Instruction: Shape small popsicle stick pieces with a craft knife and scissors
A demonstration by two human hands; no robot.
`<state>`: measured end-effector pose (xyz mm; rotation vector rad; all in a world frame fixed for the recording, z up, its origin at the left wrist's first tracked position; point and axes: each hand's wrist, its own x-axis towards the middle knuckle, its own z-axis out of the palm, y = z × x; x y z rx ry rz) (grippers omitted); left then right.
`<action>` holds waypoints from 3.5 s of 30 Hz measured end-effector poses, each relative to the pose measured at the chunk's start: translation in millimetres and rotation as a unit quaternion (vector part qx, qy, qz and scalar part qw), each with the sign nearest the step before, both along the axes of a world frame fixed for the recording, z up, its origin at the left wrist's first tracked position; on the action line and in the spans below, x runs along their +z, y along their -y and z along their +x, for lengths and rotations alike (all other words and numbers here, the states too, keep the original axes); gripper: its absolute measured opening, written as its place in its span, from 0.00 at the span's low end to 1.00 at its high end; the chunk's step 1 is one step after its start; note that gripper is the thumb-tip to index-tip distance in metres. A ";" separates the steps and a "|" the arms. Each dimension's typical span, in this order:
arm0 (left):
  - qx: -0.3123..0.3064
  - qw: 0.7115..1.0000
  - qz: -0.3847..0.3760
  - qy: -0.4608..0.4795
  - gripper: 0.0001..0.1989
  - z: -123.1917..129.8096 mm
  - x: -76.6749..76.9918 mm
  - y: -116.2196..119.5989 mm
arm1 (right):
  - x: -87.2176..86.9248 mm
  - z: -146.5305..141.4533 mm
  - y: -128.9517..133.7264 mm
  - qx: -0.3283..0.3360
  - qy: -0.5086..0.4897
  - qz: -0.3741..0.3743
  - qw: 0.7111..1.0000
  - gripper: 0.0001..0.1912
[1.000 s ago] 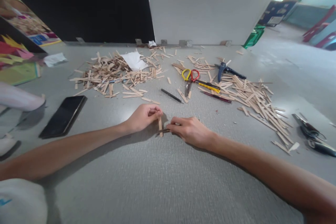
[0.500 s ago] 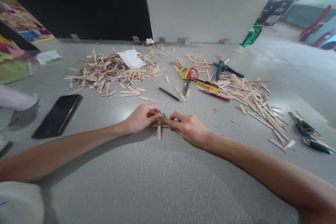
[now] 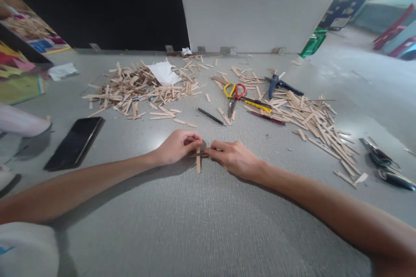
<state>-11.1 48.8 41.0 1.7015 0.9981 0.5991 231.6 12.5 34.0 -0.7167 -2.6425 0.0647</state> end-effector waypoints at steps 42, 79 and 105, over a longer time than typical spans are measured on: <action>0.021 0.999 0.011 0.038 0.14 -4.3 -1.5 -4.8 | 2.0 -1.8 5.9 -0.027 -0.030 0.025 0.999 0.21; -0.015 0.986 -0.088 0.143 0.14 -7.7 1.0 -4.4 | -0.9 -4.5 4.3 -0.193 -0.188 0.010 0.963 0.16; 0.028 0.992 -0.072 0.097 0.15 -9.2 -4.3 -9.6 | -7.0 -0.2 3.1 -0.104 -0.113 -0.010 0.988 0.17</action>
